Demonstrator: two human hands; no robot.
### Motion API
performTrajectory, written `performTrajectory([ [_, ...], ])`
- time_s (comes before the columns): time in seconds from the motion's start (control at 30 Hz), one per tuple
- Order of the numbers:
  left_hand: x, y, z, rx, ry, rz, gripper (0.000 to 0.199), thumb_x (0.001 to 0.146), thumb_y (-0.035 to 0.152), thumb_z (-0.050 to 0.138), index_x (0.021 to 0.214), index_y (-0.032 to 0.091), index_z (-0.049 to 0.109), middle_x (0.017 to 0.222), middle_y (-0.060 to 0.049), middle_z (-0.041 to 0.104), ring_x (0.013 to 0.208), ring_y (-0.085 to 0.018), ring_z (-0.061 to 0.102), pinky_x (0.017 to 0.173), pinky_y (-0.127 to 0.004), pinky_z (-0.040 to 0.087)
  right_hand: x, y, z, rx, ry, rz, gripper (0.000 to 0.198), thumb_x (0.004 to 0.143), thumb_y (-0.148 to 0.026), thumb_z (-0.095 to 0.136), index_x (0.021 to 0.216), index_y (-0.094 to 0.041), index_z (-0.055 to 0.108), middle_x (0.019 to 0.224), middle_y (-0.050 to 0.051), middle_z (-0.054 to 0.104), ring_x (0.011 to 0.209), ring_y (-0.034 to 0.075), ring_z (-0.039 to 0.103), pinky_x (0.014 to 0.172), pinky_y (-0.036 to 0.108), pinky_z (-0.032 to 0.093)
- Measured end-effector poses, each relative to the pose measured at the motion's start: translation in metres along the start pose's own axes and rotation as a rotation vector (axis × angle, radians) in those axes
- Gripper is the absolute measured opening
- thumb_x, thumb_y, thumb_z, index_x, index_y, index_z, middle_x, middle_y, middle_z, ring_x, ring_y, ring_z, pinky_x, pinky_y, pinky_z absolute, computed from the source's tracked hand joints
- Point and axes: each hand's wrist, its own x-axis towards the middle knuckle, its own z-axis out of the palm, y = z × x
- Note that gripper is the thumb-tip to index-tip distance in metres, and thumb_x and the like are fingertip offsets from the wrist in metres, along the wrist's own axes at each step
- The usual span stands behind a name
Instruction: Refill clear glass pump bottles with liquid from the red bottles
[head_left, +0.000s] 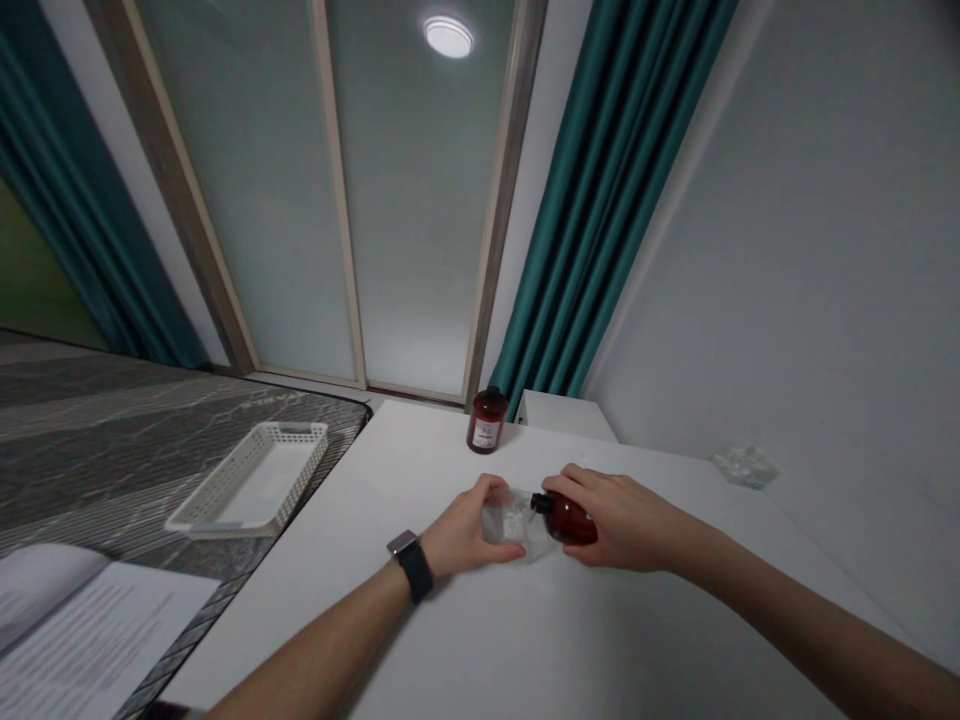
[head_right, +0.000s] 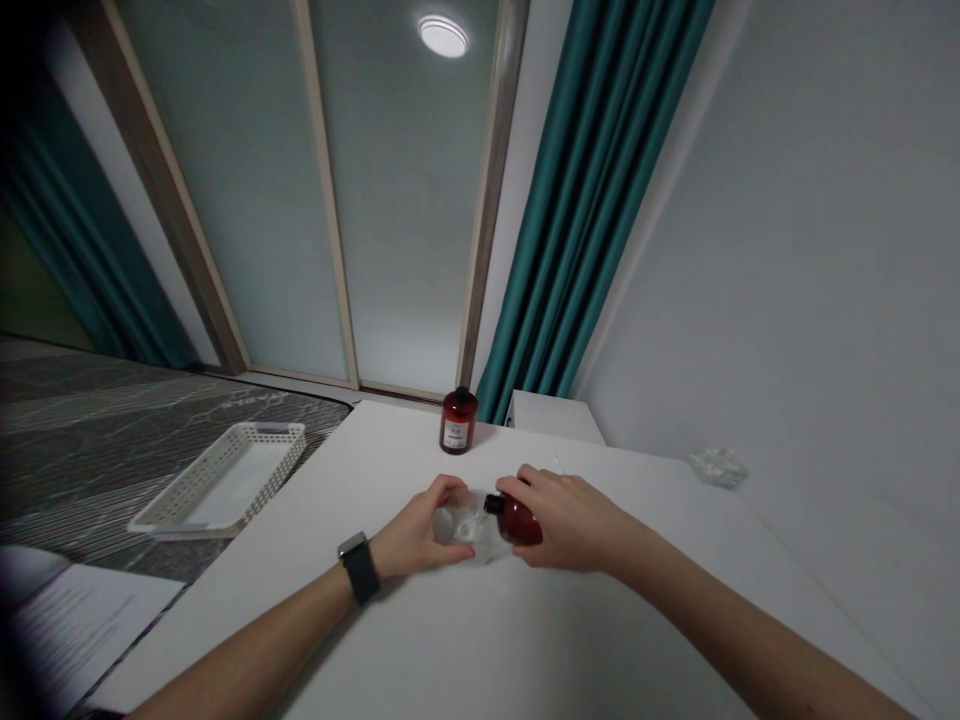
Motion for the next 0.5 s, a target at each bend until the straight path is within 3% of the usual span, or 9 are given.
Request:
performTrajectory([
  [0.5, 0.0002, -0.0002, -0.0006, -0.043, -0.003, 0.004, 0.062, 0.065, 0.022, 0.083, 0.114, 0.02, 0.045, 0.112, -0.008, 0.066, 0.102, -0.025, 0.063, 0.092, -0.041, 0.049, 0.0012, -0.0001, -0.0002, -0.019, -0.004, -0.001, 0.05, 0.073, -0.027, 0.069, 0.12, -0.027, 0.051, 0.109, 0.007, 0.059, 0.09, 0.025, 0.064, 0.07, 0.032, 0.042],
])
